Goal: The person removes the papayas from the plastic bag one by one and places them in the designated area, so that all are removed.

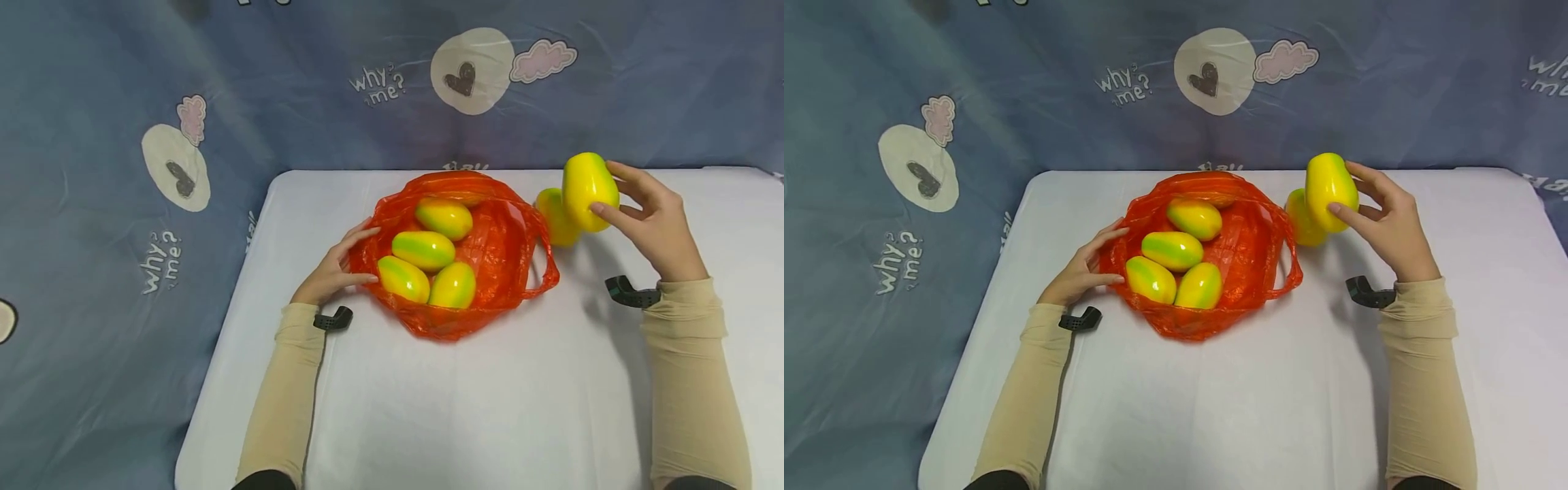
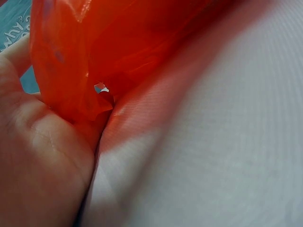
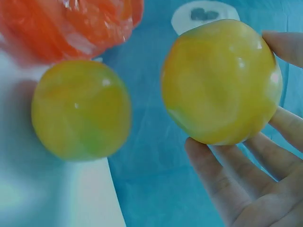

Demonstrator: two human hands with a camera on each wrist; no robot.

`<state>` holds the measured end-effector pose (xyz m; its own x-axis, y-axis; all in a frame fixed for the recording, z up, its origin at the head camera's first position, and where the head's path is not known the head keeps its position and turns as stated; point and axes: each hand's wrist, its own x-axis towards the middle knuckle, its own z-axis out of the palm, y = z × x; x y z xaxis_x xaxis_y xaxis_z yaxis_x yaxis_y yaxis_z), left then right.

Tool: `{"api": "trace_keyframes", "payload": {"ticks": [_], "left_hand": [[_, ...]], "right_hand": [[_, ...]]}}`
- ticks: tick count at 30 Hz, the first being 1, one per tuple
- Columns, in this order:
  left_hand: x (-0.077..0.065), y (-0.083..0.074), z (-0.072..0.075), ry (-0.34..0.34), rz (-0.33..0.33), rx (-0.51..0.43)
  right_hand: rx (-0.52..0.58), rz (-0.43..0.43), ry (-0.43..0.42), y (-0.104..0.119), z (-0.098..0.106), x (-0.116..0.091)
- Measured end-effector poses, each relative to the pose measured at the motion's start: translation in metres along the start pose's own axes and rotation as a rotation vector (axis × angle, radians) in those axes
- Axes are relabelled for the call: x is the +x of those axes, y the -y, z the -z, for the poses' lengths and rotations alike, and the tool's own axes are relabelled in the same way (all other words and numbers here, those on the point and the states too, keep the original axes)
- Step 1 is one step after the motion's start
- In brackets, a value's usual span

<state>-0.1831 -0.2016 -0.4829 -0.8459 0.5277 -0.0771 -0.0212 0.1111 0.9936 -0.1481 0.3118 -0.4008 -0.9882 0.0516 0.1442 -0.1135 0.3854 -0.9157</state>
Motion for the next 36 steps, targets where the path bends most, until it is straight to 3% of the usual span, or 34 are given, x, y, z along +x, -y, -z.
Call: {"api": "trace_keyframes", "payload": {"ticks": [14,22,36], "left_hand": [[-0.001,0.001,0.001,-0.003,0.008,-0.006],[0.000,0.003,0.001,0.001,-0.003,-0.029],[0.001,0.002,-0.001,-0.009,-0.010,-0.025]], "right_hand": [[-0.050,-0.120,-0.013,-0.026,0.025,0.003],[-0.202,-0.241,0.110,-0.037,0.030,0.005],[-0.237,-0.293,0.211,-0.051,0.032,0.007]]}}
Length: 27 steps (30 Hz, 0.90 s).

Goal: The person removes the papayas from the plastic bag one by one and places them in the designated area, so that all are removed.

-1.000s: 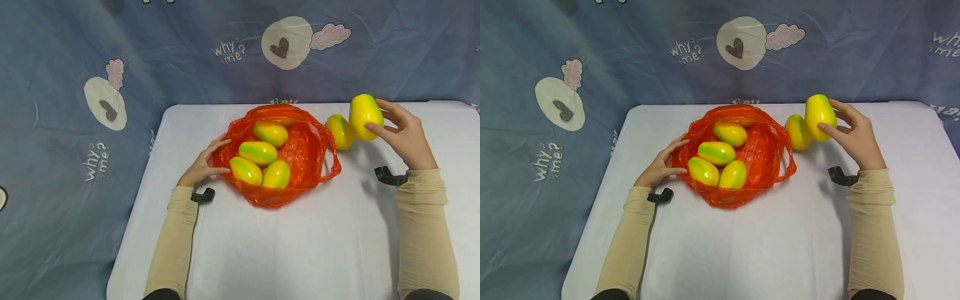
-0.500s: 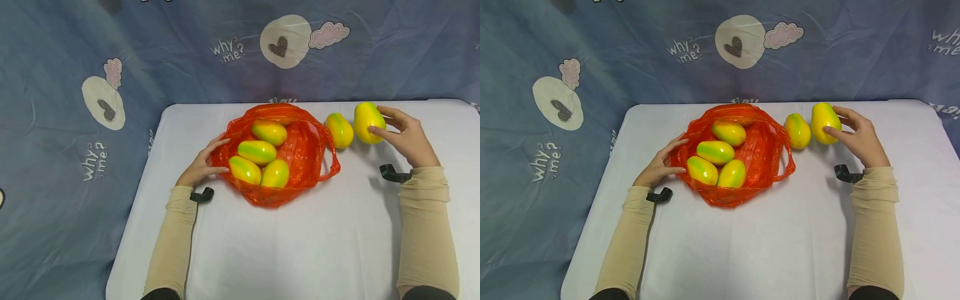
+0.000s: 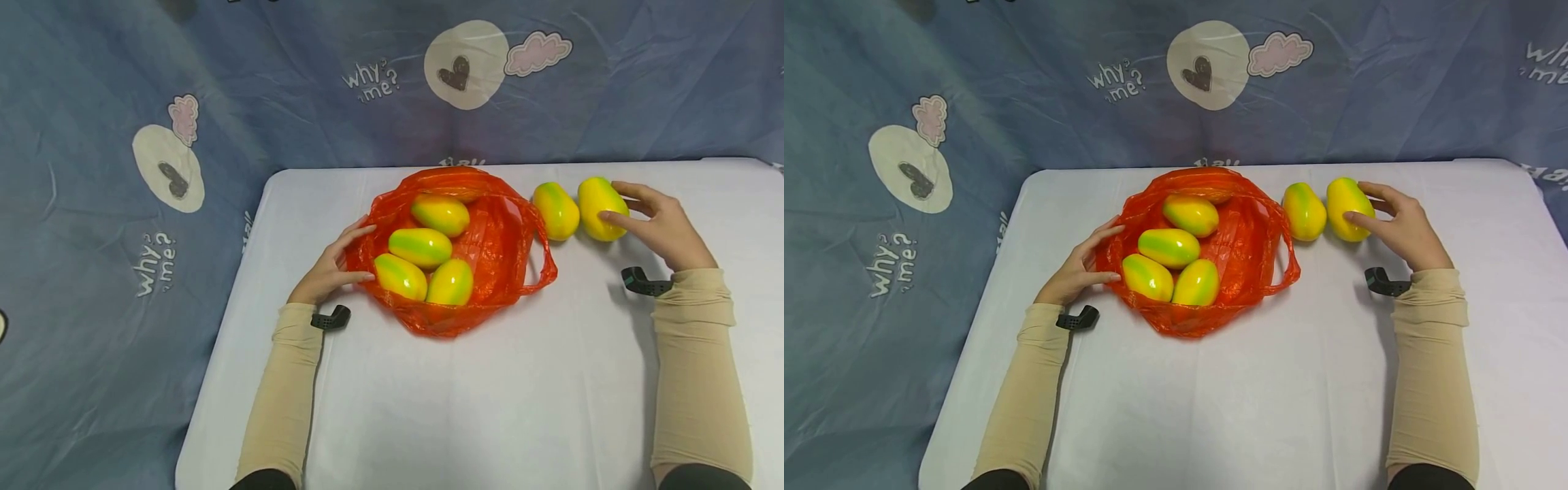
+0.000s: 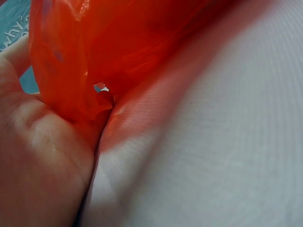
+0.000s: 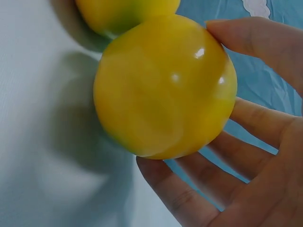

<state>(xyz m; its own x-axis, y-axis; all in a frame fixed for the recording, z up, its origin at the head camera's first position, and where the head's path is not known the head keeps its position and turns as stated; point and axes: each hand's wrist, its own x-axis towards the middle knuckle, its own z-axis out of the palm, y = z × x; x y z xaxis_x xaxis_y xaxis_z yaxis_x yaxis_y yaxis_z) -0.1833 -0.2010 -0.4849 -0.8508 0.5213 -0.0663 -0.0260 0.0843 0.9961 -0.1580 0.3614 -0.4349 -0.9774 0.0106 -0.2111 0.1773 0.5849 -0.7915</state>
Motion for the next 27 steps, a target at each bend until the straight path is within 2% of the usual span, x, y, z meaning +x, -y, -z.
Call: {"api": "trace_keyframes", "payload": {"ticks": [14,27], "left_hand": [[-0.0005,-0.0007,-0.0007,0.000,0.002,-0.003],[-0.0004,0.0000,0.0011,0.012,0.002,0.015]], "right_hand": [[-0.007,-0.028,0.057,-0.0023,-0.0020,0.0013],[-0.014,-0.006,0.046,0.0000,-0.0022,0.0021]]}}
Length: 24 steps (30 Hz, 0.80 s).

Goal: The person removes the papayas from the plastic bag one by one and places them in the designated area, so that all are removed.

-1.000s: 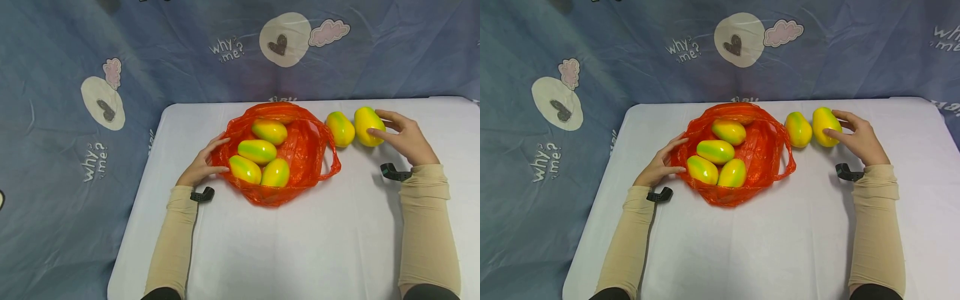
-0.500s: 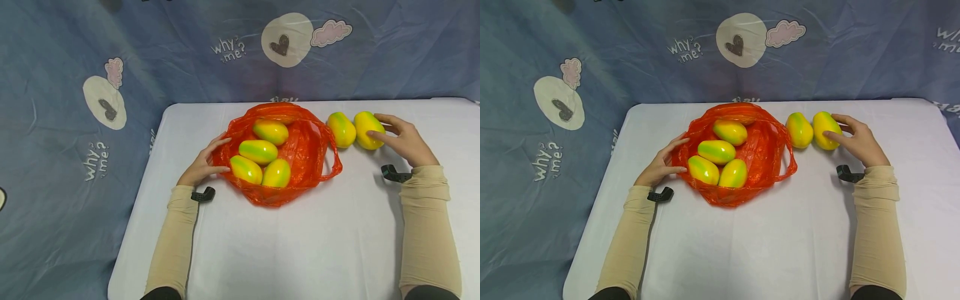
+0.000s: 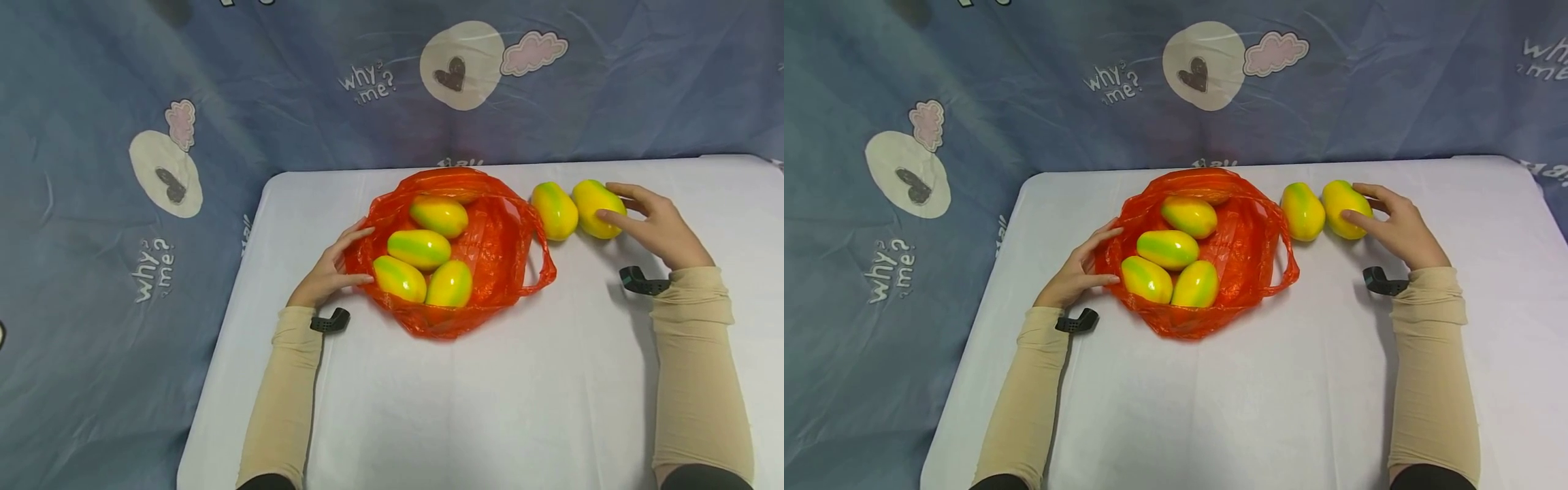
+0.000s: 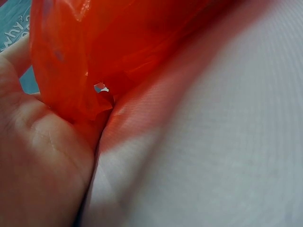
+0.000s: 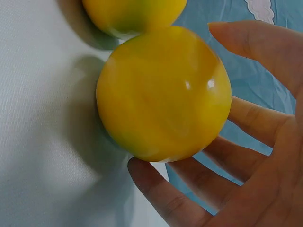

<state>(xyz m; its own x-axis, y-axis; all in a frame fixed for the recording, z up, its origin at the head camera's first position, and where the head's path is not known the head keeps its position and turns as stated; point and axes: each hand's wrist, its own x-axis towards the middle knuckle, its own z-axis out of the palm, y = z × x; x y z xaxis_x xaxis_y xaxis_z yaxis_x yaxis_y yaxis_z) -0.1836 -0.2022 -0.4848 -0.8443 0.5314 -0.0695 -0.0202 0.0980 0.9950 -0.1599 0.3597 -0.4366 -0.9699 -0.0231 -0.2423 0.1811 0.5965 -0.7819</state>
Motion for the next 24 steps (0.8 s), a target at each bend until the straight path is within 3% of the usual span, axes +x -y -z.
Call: {"api": "trace_keyframes", "payload": {"ticks": [24], "left_hand": [[-0.0012,-0.0012,-0.0012,-0.004,0.011,0.003]], "right_hand": [[-0.022,0.016,-0.026,-0.0001,0.0010,-0.0008]]}}
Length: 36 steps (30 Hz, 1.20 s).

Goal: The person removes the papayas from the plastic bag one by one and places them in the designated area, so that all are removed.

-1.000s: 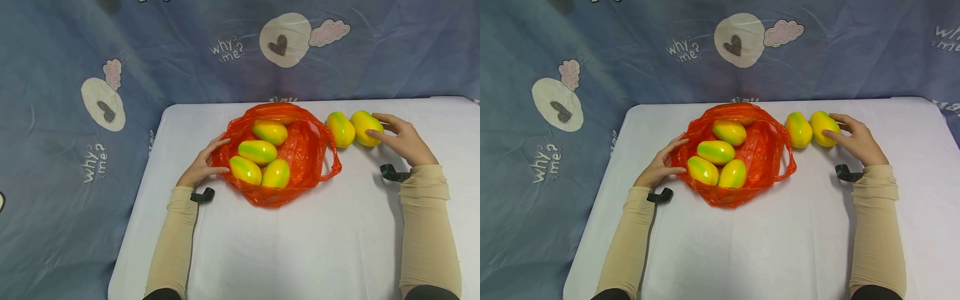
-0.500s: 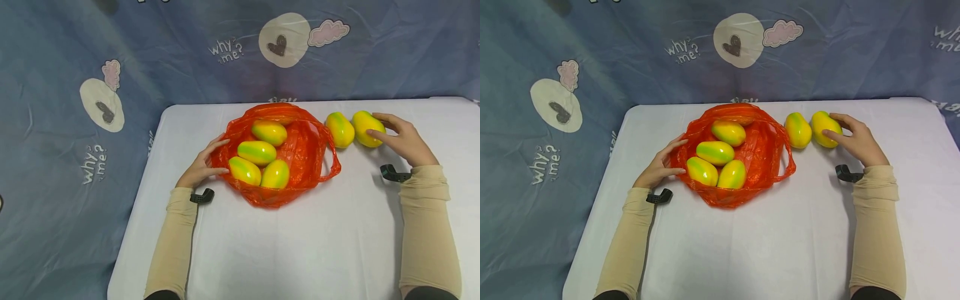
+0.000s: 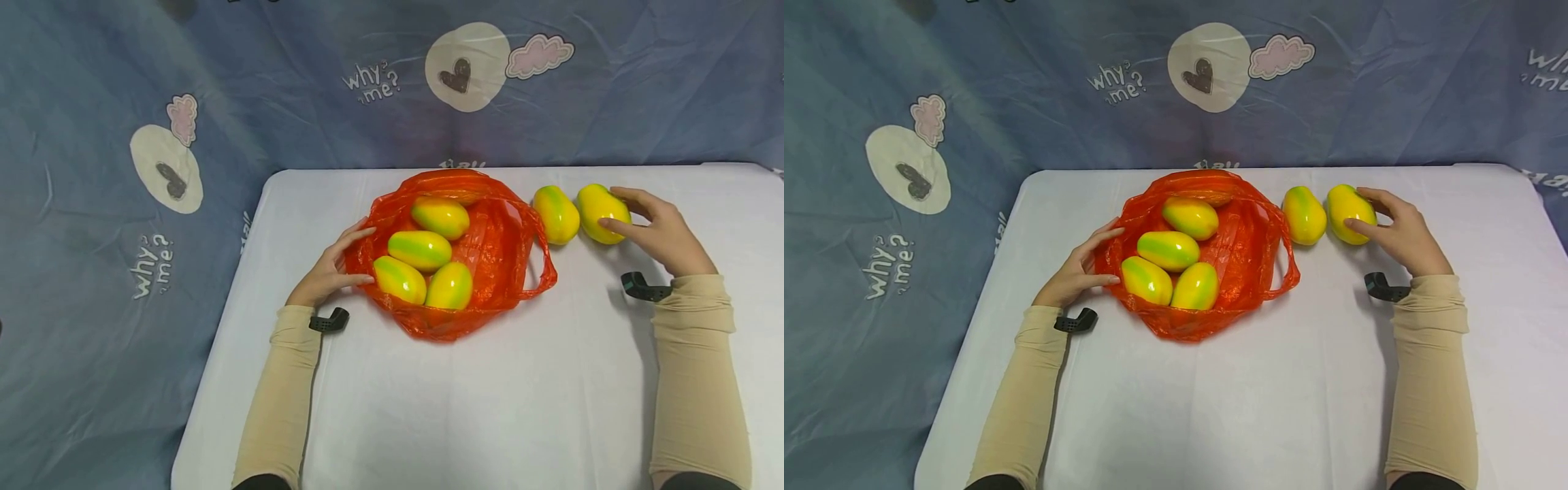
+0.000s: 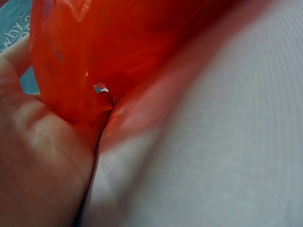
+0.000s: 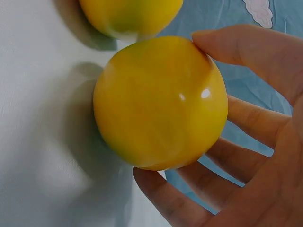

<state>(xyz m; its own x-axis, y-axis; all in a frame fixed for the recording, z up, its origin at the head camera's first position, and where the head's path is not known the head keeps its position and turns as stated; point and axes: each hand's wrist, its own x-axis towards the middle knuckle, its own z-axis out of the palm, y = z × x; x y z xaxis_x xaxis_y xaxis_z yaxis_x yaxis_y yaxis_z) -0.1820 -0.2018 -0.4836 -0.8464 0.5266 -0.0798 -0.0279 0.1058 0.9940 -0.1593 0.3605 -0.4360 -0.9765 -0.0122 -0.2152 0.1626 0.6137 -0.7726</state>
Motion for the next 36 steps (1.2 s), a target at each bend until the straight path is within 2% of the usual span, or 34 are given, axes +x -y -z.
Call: {"api": "trace_keyframes", "payload": {"ticks": [36], "left_hand": [[0.0003,0.0005,0.0003,-0.003,-0.009,0.005]], "right_hand": [[0.007,0.033,-0.011,-0.0012,-0.0021,0.0005]]}}
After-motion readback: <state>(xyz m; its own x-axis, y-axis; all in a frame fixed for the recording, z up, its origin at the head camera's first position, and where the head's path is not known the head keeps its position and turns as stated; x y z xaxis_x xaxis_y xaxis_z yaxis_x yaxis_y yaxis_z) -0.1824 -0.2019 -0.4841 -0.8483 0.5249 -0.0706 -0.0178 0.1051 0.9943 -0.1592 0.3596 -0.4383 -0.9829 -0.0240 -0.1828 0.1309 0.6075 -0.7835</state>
